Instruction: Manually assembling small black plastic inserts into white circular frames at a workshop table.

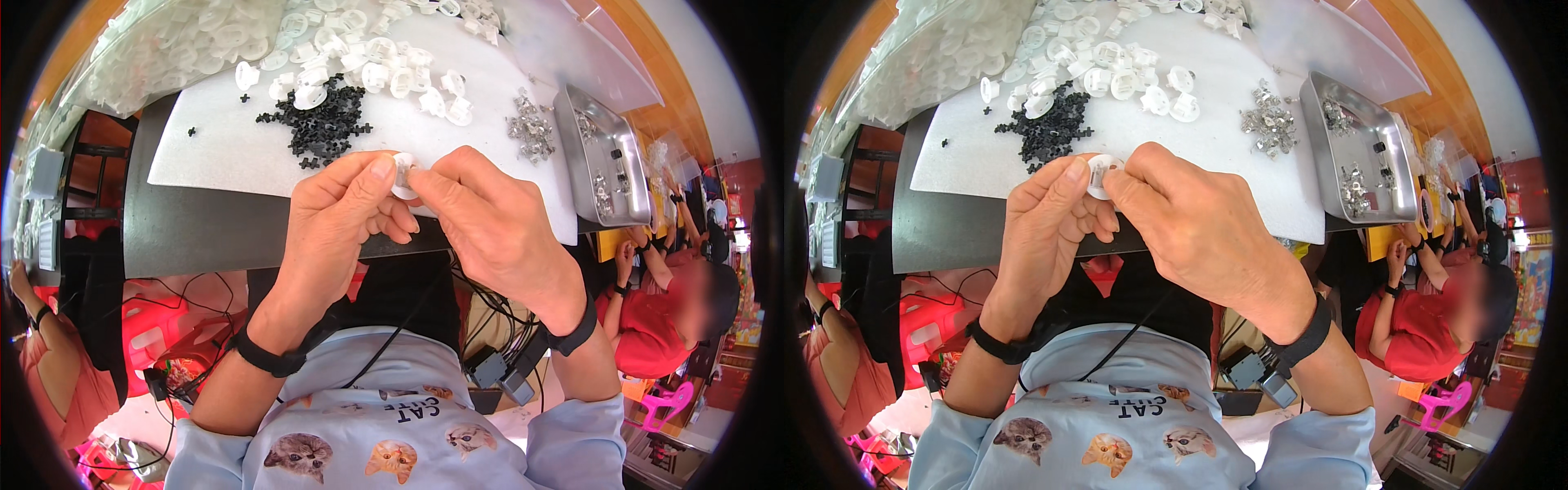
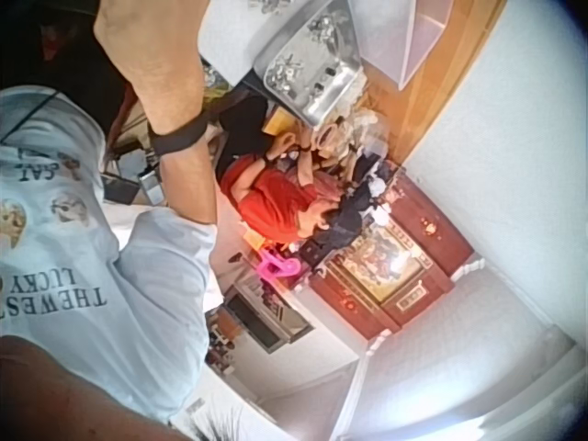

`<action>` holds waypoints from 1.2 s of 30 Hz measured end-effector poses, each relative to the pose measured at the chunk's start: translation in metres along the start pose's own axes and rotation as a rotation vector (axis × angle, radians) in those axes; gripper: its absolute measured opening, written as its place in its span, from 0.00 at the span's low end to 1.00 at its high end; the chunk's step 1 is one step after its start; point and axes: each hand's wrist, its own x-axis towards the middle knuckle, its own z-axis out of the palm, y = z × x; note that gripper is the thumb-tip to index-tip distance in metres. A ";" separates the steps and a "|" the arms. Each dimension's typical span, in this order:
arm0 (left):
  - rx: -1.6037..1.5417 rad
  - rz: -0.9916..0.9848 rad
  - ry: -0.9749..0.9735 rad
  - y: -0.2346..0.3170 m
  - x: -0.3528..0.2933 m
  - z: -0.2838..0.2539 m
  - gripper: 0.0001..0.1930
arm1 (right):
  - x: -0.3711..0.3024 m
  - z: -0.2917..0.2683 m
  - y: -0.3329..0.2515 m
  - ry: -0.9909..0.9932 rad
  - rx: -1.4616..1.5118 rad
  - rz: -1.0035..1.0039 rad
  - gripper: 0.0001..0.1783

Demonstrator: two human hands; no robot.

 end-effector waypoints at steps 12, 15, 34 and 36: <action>0.024 0.015 0.025 0.000 -0.001 0.003 0.15 | -0.006 0.001 -0.002 0.085 0.162 0.119 0.22; 0.053 0.030 0.031 -0.001 -0.002 0.001 0.15 | -0.007 0.000 -0.007 0.021 0.111 0.117 0.21; 0.181 0.214 0.066 -0.013 -0.008 0.006 0.14 | 0.002 0.023 -0.021 0.246 0.479 0.468 0.04; 0.218 0.255 0.074 -0.014 -0.007 0.005 0.14 | 0.003 0.024 -0.022 0.253 0.485 0.467 0.04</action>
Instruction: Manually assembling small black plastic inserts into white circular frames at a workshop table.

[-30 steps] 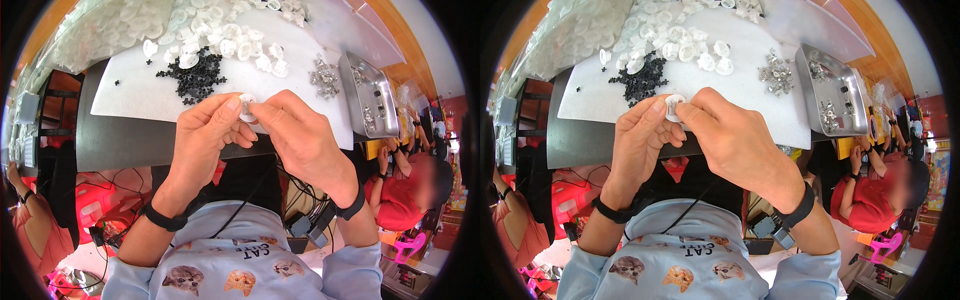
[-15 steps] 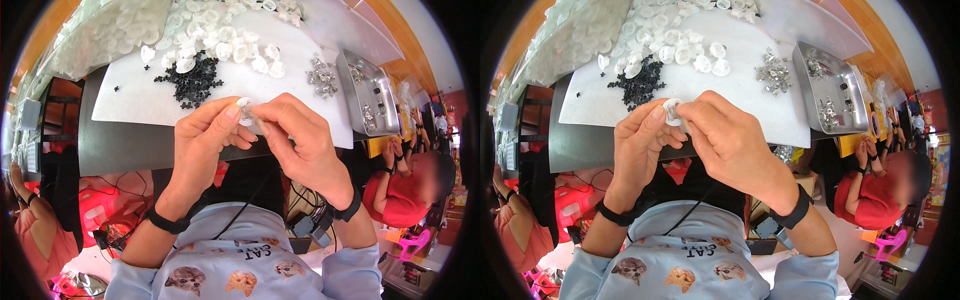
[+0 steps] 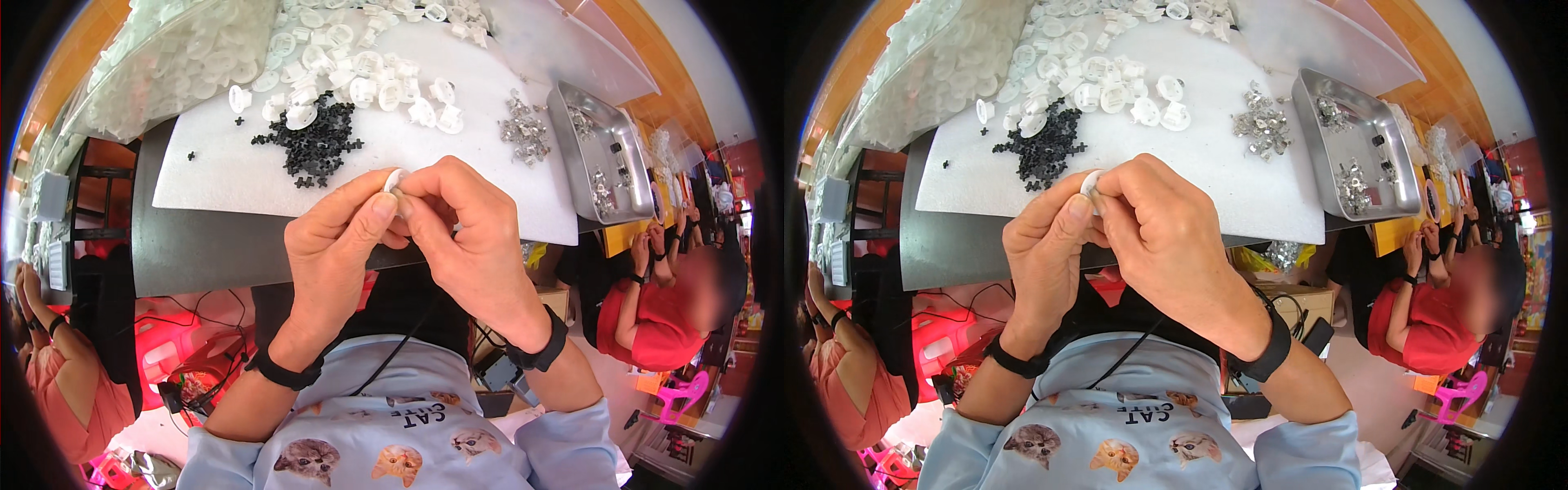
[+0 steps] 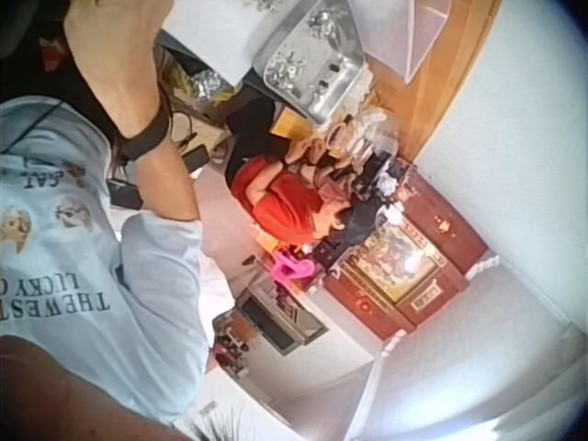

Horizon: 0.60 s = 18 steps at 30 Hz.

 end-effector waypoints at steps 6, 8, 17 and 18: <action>-0.092 -0.053 0.014 0.002 0.001 -0.003 0.16 | -0.001 -0.003 -0.005 -0.008 0.002 -0.022 0.03; -0.107 -0.057 0.014 0.003 0.001 -0.002 0.16 | -0.002 -0.003 -0.004 -0.004 0.016 -0.013 0.03; -0.167 -0.094 -0.021 0.005 0.003 -0.005 0.18 | -0.001 -0.006 -0.002 -0.035 -0.073 -0.056 0.04; -0.172 -0.109 -0.030 0.006 0.003 -0.005 0.18 | 0.000 -0.008 -0.003 -0.059 -0.102 -0.072 0.04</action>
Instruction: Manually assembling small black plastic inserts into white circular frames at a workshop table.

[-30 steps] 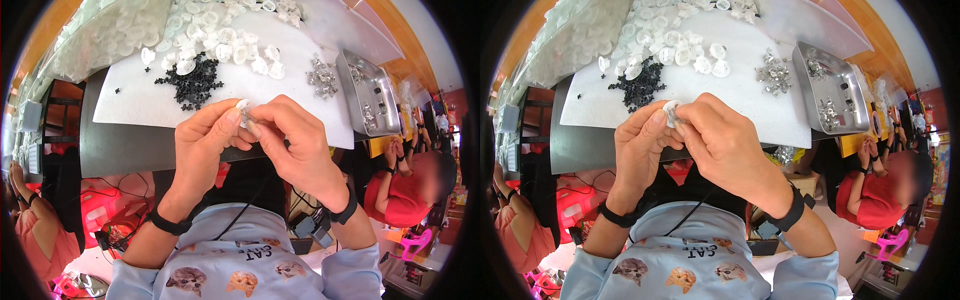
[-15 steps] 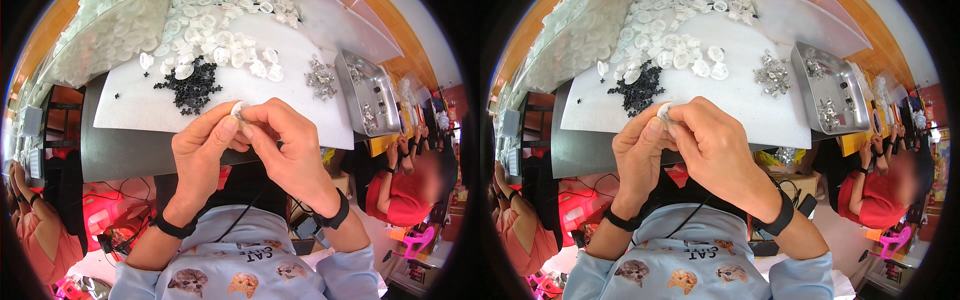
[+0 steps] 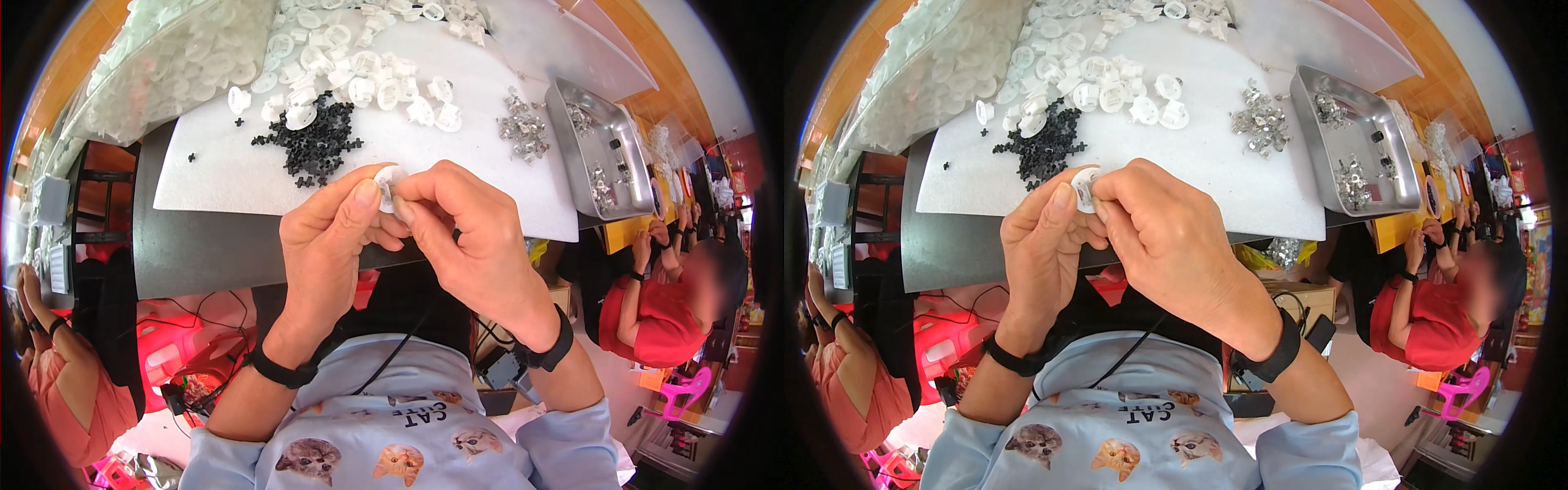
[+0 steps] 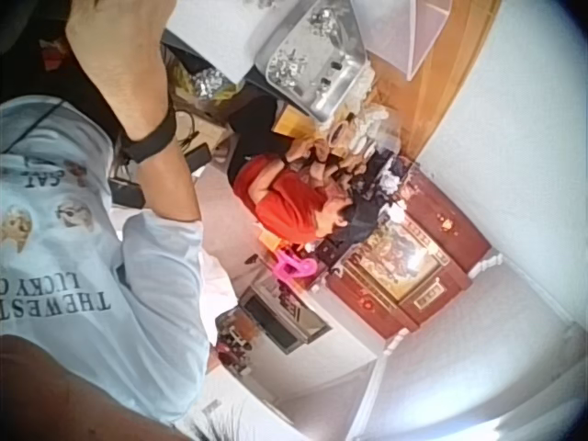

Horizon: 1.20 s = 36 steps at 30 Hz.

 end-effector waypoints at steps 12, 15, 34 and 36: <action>0.107 0.059 0.085 -0.004 -0.003 0.005 0.15 | -0.003 0.013 0.001 0.062 0.087 0.084 0.02; 0.151 0.143 0.096 -0.011 -0.003 0.008 0.16 | -0.004 0.016 0.003 0.070 0.139 0.145 0.02; 0.294 0.221 0.106 -0.015 -0.003 0.005 0.12 | -0.005 0.014 0.000 -0.008 0.370 0.352 0.03; 0.357 0.247 0.050 -0.014 -0.003 0.005 0.12 | -0.004 0.011 -0.003 -0.015 0.420 0.375 0.03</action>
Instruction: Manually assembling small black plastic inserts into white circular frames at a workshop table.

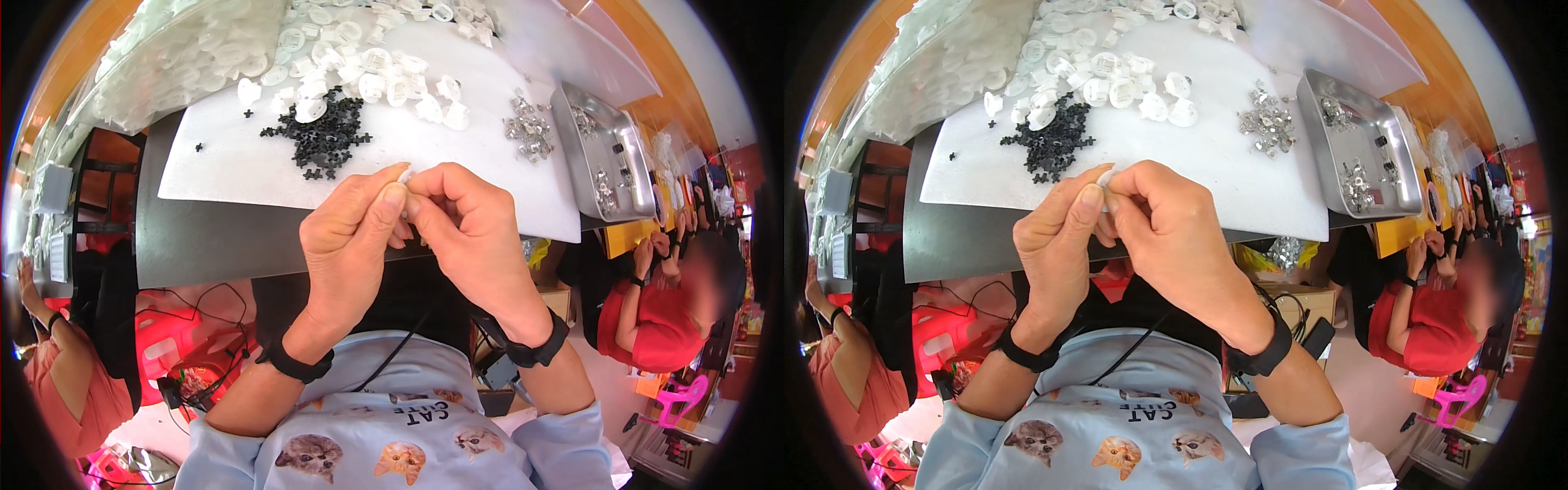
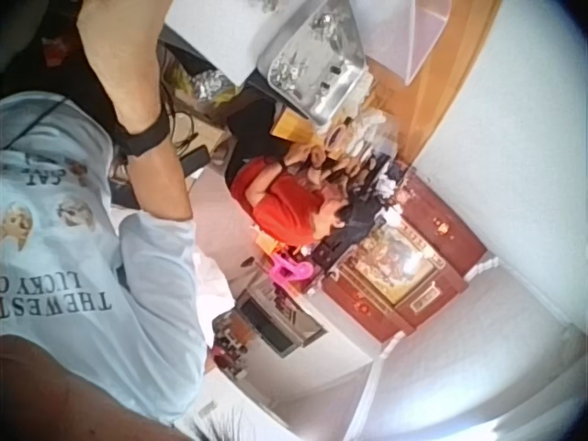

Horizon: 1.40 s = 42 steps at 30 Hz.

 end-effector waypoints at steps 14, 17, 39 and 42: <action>-0.070 -0.096 -0.079 0.013 -0.003 -0.006 0.14 | 0.023 -0.035 -0.035 -0.057 -0.320 -0.002 0.03; -0.096 -0.098 -0.104 0.012 -0.002 -0.007 0.13 | 0.057 -0.043 -0.044 -0.119 -0.608 -0.163 0.04; -0.107 -0.097 -0.161 0.012 0.001 -0.014 0.15 | 0.111 -0.007 0.001 -0.477 -1.011 -0.516 0.03; -0.179 -0.177 -0.138 0.015 0.003 -0.013 0.17 | 0.110 -0.020 -0.010 -0.452 -0.749 -0.270 0.03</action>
